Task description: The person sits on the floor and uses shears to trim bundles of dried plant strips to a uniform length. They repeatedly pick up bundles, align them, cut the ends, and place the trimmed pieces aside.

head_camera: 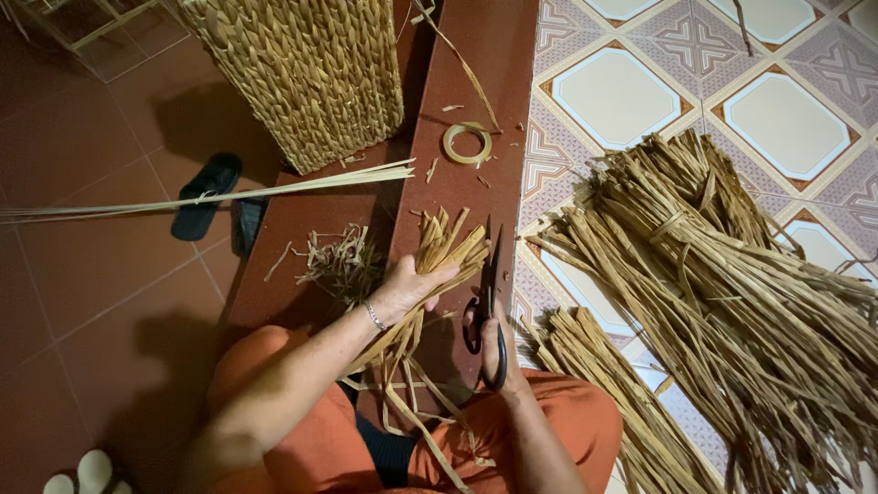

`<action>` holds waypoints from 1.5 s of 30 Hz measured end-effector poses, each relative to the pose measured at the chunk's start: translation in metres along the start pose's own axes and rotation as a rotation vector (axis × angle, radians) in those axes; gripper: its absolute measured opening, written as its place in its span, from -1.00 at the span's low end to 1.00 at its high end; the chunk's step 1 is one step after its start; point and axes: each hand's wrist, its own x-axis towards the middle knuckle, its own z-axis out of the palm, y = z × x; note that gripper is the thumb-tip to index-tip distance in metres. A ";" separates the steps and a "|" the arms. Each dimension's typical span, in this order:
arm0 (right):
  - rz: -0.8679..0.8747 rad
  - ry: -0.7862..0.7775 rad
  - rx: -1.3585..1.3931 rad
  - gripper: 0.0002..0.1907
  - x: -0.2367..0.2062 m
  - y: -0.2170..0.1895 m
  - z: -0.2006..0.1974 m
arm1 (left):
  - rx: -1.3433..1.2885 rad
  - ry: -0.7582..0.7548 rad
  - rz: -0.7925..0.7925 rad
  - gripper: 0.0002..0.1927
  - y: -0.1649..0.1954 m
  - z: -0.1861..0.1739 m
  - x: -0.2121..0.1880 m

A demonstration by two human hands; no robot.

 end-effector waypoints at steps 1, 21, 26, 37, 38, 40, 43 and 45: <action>0.004 0.004 0.005 -0.11 0.000 0.001 0.000 | -0.019 -0.001 0.006 -0.76 0.000 0.000 0.000; 0.029 0.136 -0.033 -0.29 -0.009 0.010 0.021 | -0.058 0.039 0.038 -0.80 -0.008 0.012 0.000; -0.031 0.194 -0.102 -0.34 -0.009 0.013 0.019 | -0.053 0.023 0.055 -0.74 -0.006 0.008 0.000; -0.090 0.133 -0.036 -0.18 0.000 -0.016 0.009 | -0.070 0.112 -0.043 -0.64 -0.007 0.007 0.003; -0.116 0.127 -0.039 -0.16 -0.002 -0.019 0.009 | -0.039 0.104 0.006 -0.70 -0.007 0.008 0.003; -0.132 0.086 -0.035 -0.16 -0.006 -0.022 0.009 | 0.021 0.094 0.104 -0.76 -0.008 0.010 0.001; -0.047 0.062 -0.011 -0.17 -0.010 -0.017 0.013 | 0.014 0.085 0.185 -0.76 -0.008 0.011 0.000; 0.001 0.068 -0.007 -0.18 -0.011 -0.010 0.015 | 0.028 0.118 0.184 -0.72 -0.007 0.009 0.001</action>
